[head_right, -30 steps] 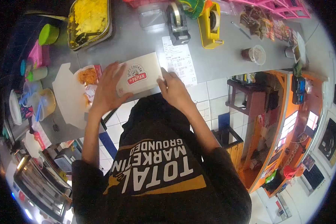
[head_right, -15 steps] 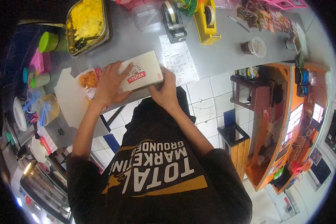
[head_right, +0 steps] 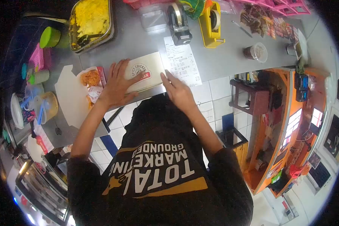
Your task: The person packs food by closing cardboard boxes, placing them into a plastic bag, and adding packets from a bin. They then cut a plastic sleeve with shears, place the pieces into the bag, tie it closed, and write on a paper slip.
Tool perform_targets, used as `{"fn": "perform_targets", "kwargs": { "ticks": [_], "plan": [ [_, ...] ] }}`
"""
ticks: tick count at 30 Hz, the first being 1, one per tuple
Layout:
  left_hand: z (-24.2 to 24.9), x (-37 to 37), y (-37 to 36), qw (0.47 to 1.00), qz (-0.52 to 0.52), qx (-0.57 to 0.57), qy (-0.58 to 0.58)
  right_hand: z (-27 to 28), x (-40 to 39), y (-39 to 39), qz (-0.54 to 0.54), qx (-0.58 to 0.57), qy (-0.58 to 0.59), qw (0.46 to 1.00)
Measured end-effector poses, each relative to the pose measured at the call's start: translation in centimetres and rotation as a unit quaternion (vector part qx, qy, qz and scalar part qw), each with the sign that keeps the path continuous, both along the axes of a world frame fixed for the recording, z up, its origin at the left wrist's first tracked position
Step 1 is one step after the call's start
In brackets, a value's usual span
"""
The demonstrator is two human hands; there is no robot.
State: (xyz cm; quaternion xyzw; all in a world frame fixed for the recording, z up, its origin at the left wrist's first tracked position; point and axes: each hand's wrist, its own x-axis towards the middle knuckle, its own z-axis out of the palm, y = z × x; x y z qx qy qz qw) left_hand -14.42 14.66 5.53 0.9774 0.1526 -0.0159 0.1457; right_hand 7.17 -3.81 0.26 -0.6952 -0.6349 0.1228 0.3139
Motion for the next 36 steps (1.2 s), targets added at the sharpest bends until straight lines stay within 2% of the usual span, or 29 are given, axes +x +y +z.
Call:
{"fn": "perform_targets", "kwargs": {
  "ticks": [1,5,7,8,9,10,12,15,18,21,24,27,28,31,34,36],
  "plan": [
    [-0.2,0.2,-0.1,1.000,0.000,-0.004,-0.008,-0.3,0.8,0.2,0.027,0.017,-0.040,0.999],
    [-0.9,0.6,-0.1,1.000,0.003,0.004,-0.018,0.4,1.7,0.9,0.042,0.031,-0.009,0.999],
    [-1.1,0.7,-0.2,1.000,0.003,0.019,-0.017,1.9,2.9,2.4,-0.038,0.085,-0.010,0.996],
    [-1.1,0.6,-0.3,1.000,0.004,0.025,-0.014,3.2,3.6,3.5,-0.193,-0.025,0.114,0.974],
    [-1.2,0.6,-0.4,1.000,0.006,0.021,-0.014,2.7,5.2,5.5,-0.277,0.041,0.162,0.946],
    [-1.2,0.6,-0.4,1.000,0.006,0.017,-0.013,3.8,6.5,7.6,-0.295,0.089,0.330,0.892],
    [-1.0,0.6,-0.3,1.000,0.004,0.016,-0.011,4.1,10.0,10.3,-0.295,-0.049,0.482,0.824],
    [-0.7,0.7,-0.3,1.000,0.006,0.020,-0.013,2.9,12.3,12.4,-0.246,-0.148,0.529,0.799],
    [-0.6,0.7,-0.4,1.000,0.008,0.017,-0.019,2.7,12.8,12.7,-0.251,-0.170,0.523,0.797],
    [-0.9,0.6,-0.5,1.000,0.016,0.004,-0.025,2.1,11.3,10.7,-0.249,-0.091,0.560,0.785],
    [-1.0,0.8,-0.7,0.999,0.045,0.000,-0.027,-1.8,9.9,7.8,-0.215,0.055,0.592,0.775],
    [-0.8,1.4,-1.3,0.997,0.077,0.010,-0.025,-4.5,9.5,8.2,-0.253,0.103,0.424,0.864],
    [-0.9,1.6,-1.5,0.996,0.089,0.011,-0.026,-4.1,9.9,8.2,-0.262,0.065,0.355,0.895],
    [-1.1,2.2,-2.1,0.992,0.118,0.032,-0.043,-4.4,10.6,8.3,-0.292,-0.011,0.338,0.894],
    [-1.3,2.8,-2.3,0.987,0.142,0.041,-0.059,-2.3,8.6,6.5,-0.245,0.073,0.364,0.896],
    [-1.4,2.6,-2.7,0.985,0.154,0.038,-0.062,0.8,5.5,5.1,-0.162,-0.007,0.464,0.871]
  ]
}}
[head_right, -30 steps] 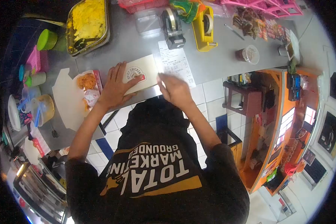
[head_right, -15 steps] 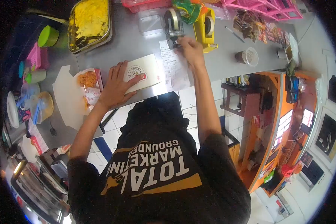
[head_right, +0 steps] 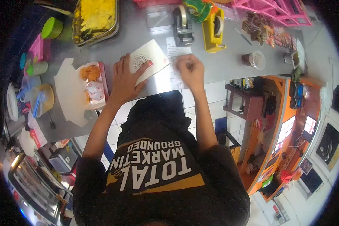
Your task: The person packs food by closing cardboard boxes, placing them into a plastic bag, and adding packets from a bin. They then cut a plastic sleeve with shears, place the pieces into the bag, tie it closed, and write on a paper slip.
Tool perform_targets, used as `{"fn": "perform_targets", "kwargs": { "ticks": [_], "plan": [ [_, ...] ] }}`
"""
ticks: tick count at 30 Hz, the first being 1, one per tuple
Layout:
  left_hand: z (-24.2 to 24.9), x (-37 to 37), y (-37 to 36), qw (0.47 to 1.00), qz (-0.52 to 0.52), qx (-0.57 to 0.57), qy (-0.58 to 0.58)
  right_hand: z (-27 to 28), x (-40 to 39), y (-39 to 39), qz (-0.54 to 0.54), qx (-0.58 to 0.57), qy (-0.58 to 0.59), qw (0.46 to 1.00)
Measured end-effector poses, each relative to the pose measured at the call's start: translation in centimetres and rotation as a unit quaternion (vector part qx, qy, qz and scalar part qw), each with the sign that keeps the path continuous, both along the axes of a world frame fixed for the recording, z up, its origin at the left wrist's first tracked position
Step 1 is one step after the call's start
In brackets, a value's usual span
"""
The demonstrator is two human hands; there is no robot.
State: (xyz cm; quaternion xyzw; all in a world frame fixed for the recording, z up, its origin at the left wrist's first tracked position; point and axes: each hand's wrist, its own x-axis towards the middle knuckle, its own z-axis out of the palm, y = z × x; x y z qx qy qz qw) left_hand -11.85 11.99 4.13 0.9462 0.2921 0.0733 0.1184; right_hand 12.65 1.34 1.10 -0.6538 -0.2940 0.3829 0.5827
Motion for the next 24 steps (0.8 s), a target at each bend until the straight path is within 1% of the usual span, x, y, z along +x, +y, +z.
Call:
{"fn": "perform_targets", "kwargs": {
  "ticks": [1,3,4,5,7,10,13,16,17,19,20,21,22,24],
  "plan": [
    [-0.1,0.0,0.0,1.000,0.002,0.000,-0.005,1.2,-1.5,-0.5,0.051,-0.006,0.054,0.997],
    [-0.2,0.1,0.0,1.000,0.004,0.001,-0.010,1.9,-4.9,-0.7,0.101,-0.029,0.154,0.982],
    [-0.2,0.1,0.0,1.000,0.005,0.003,-0.010,1.5,-6.1,-0.8,0.123,-0.041,0.145,0.981],
    [-0.2,0.1,0.0,1.000,0.006,0.005,-0.009,1.0,-7.3,-0.8,0.112,-0.050,0.164,0.979],
    [-0.4,0.0,0.1,1.000,0.002,0.010,-0.013,0.3,-8.1,-0.6,0.121,-0.110,0.166,0.973],
    [-0.5,0.0,0.1,1.000,0.002,0.015,-0.013,-0.8,-8.8,-0.5,0.089,-0.137,0.167,0.972],
    [-0.4,0.0,0.0,1.000,0.002,0.014,-0.007,-1.5,-9.1,-0.7,0.074,-0.130,0.160,0.976],
    [-0.4,-0.1,0.0,1.000,-0.001,0.007,-0.015,-2.0,-8.6,-0.8,0.096,-0.078,0.131,0.984],
    [-0.4,-0.1,0.1,1.000,-0.002,0.005,-0.021,-2.2,-8.2,-0.8,0.118,-0.079,0.061,0.988],
    [-0.4,-0.1,0.1,1.000,-0.006,0.005,-0.024,-2.0,-7.3,-0.7,0.160,-0.081,-0.079,0.981],
    [-0.4,-0.2,0.1,1.000,-0.007,0.005,-0.025,-1.8,-6.9,-0.7,0.166,-0.089,-0.189,0.964],
    [-0.5,-0.2,0.1,1.000,-0.007,0.000,-0.023,-0.9,-6.6,-0.5,0.169,-0.095,-0.297,0.935],
    [-0.6,-0.2,0.1,1.000,-0.005,-0.004,-0.022,0.1,-6.3,-0.1,0.172,-0.098,-0.402,0.894],
    [-0.9,-0.3,0.2,1.000,-0.002,-0.003,-0.029,1.5,-5.6,0.8,0.189,-0.040,-0.502,0.843]
  ]
}}
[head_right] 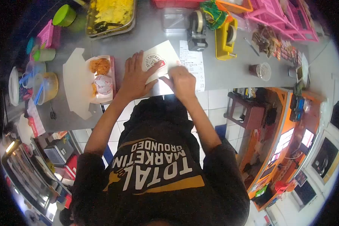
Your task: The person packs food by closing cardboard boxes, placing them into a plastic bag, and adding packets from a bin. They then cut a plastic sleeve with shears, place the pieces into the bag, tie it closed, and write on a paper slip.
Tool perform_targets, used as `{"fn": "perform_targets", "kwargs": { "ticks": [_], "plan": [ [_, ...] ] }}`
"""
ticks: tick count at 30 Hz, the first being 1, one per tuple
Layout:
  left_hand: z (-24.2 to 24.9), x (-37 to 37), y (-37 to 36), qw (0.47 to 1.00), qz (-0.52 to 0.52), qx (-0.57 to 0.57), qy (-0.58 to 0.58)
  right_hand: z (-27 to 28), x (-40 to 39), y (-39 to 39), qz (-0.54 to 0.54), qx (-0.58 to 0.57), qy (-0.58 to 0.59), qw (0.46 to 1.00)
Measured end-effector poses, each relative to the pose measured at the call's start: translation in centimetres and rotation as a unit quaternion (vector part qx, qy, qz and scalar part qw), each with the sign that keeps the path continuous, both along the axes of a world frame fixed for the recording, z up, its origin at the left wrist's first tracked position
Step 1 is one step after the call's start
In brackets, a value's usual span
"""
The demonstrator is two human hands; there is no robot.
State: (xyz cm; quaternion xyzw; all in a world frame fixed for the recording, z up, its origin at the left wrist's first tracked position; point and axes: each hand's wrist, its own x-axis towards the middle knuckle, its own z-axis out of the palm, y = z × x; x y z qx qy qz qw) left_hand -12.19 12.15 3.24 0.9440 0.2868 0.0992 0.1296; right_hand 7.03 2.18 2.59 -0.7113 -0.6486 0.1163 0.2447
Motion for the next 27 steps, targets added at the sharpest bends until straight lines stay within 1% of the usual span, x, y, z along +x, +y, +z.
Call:
{"fn": "perform_targets", "kwargs": {
  "ticks": [1,2,5,6,7,9,10,11,13,14,17,18,19,21,22,23,25,27],
  "plan": [
    [-0.2,-0.1,0.0,1.000,0.001,0.005,-0.007,0.9,0.2,0.5,0.030,0.030,-0.048,0.998],
    [-0.3,-0.3,0.0,1.000,0.002,0.010,-0.012,1.9,0.6,1.8,0.069,0.029,-0.053,0.996],
    [1.0,-2.6,-2.3,0.989,0.066,-0.063,-0.117,3.4,1.1,6.3,0.175,0.032,-0.104,0.978],
    [1.7,-3.9,-4.2,0.976,0.124,-0.034,-0.174,3.3,1.3,7.3,0.203,-0.029,-0.123,0.971],
    [0.9,-5.5,-6.3,0.945,0.218,-0.070,-0.232,3.1,1.6,8.1,0.209,-0.030,-0.130,0.969],
    [-0.5,-8.0,-9.3,0.848,0.397,-0.137,-0.324,2.6,1.9,9.6,0.218,-0.031,-0.146,0.964],
    [-2.1,-9.5,-10.2,0.721,0.502,-0.285,-0.383,2.6,1.7,10.0,0.200,-0.023,-0.149,0.968],
    [-4.4,-10.9,-10.2,0.665,0.527,-0.302,-0.435,2.9,1.1,10.2,0.178,-0.028,-0.154,0.971],
    [-3.4,-12.5,-9.4,0.535,0.582,-0.441,-0.425,3.9,-0.3,10.1,0.133,-0.039,-0.166,0.976],
    [-3.6,-12.9,-8.7,0.525,0.575,-0.450,-0.437,4.4,-1.4,9.9,0.124,0.012,-0.157,0.980],
    [-4.0,-14.0,-7.9,0.501,0.561,-0.477,-0.454,4.4,-4.1,8.8,0.135,0.028,-0.044,0.990],
    [-3.7,-14.8,-8.2,0.495,0.563,-0.483,-0.452,4.3,-5.0,8.4,0.141,0.065,-0.005,0.988],
    [-3.5,-15.9,-8.6,0.491,0.563,-0.489,-0.450,4.0,-5.9,8.0,0.144,0.051,0.035,0.988],
    [-3.9,-18.9,-10.3,0.542,0.574,-0.468,-0.397,3.2,-7.9,6.6,0.136,0.025,0.116,0.984],
    [-3.1,-20.3,-10.8,0.585,0.561,-0.473,-0.345,3.0,-8.8,5.7,0.128,-0.009,0.141,0.982],
    [-1.4,-21.0,-11.0,0.618,0.557,-0.474,-0.288,2.8,-9.6,4.9,0.120,-0.043,0.165,0.978],
    [0.2,-22.5,-10.8,0.657,0.534,-0.487,-0.213,2.8,-10.0,3.3,0.081,-0.091,0.209,0.970],
    [-0.3,-23.6,-9.8,0.694,0.489,-0.508,-0.145,3.0,-9.8,1.9,0.025,-0.116,0.250,0.961]
  ]
}}
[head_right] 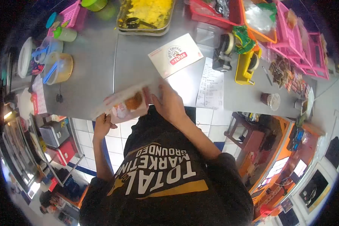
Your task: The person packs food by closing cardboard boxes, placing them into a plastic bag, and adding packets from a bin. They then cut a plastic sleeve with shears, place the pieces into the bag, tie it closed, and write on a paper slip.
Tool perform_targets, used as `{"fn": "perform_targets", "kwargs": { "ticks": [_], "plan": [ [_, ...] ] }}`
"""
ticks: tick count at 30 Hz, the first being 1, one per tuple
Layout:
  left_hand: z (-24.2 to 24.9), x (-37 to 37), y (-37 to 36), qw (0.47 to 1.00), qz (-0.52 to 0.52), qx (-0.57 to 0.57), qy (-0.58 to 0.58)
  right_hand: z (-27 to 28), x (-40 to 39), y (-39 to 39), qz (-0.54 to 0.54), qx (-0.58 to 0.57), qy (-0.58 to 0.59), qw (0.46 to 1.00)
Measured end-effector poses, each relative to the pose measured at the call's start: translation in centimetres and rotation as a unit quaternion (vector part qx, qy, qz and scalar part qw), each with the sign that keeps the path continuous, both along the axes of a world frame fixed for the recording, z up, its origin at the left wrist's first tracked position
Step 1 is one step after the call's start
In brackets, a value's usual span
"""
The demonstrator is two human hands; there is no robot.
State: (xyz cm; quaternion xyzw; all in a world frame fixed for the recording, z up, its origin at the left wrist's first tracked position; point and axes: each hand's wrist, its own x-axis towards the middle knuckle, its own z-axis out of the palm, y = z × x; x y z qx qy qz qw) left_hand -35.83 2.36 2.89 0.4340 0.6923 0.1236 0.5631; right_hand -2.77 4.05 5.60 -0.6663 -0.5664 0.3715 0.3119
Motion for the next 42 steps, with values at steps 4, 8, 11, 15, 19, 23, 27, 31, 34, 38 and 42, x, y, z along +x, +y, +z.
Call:
{"fn": "perform_targets", "kwargs": {
  "ticks": [4,8,11,15,19,23,27,31,34,38,42],
  "plan": [
    [-2.5,2.2,1.3,0.986,-0.145,0.082,0.013,0.9,3.2,-1.4,-0.015,0.156,-0.141,0.977],
    [1.0,9.6,4.3,0.986,-0.155,0.056,-0.040,-0.6,7.9,-2.3,-0.006,0.170,-0.129,0.977],
    [0.2,12.3,5.9,0.970,-0.222,0.101,0.013,1.1,10.1,-0.3,-0.039,0.184,-0.104,0.977],
    [2.8,14.9,8.2,0.880,-0.112,0.442,0.135,1.8,11.3,1.4,-0.018,0.198,-0.086,0.976],
    [5.6,14.6,12.0,0.820,-0.193,0.530,0.100,0.7,10.4,1.5,-0.003,0.160,-0.020,0.987],
    [7.3,13.4,12.9,0.830,-0.269,0.478,0.107,-0.9,8.9,1.2,-0.057,0.204,0.037,0.977],
    [5.3,13.7,12.3,0.877,-0.270,0.386,-0.091,-2.1,5.7,1.0,-0.168,0.192,0.162,0.953],
    [4.7,15.5,10.0,0.923,-0.143,0.306,-0.187,-1.2,2.9,1.7,-0.264,0.169,0.252,0.915],
    [2.6,18.7,7.4,0.917,0.044,0.320,-0.234,-1.4,1.4,2.6,-0.288,0.174,0.239,0.911],
    [1.9,22.0,6.3,0.884,0.169,0.377,-0.219,-1.7,0.6,3.5,-0.296,0.187,0.202,0.915],
    [2.0,21.5,7.0,0.898,0.171,0.307,-0.265,-0.7,0.9,3.0,-0.316,0.120,0.210,0.917]
  ]
}}
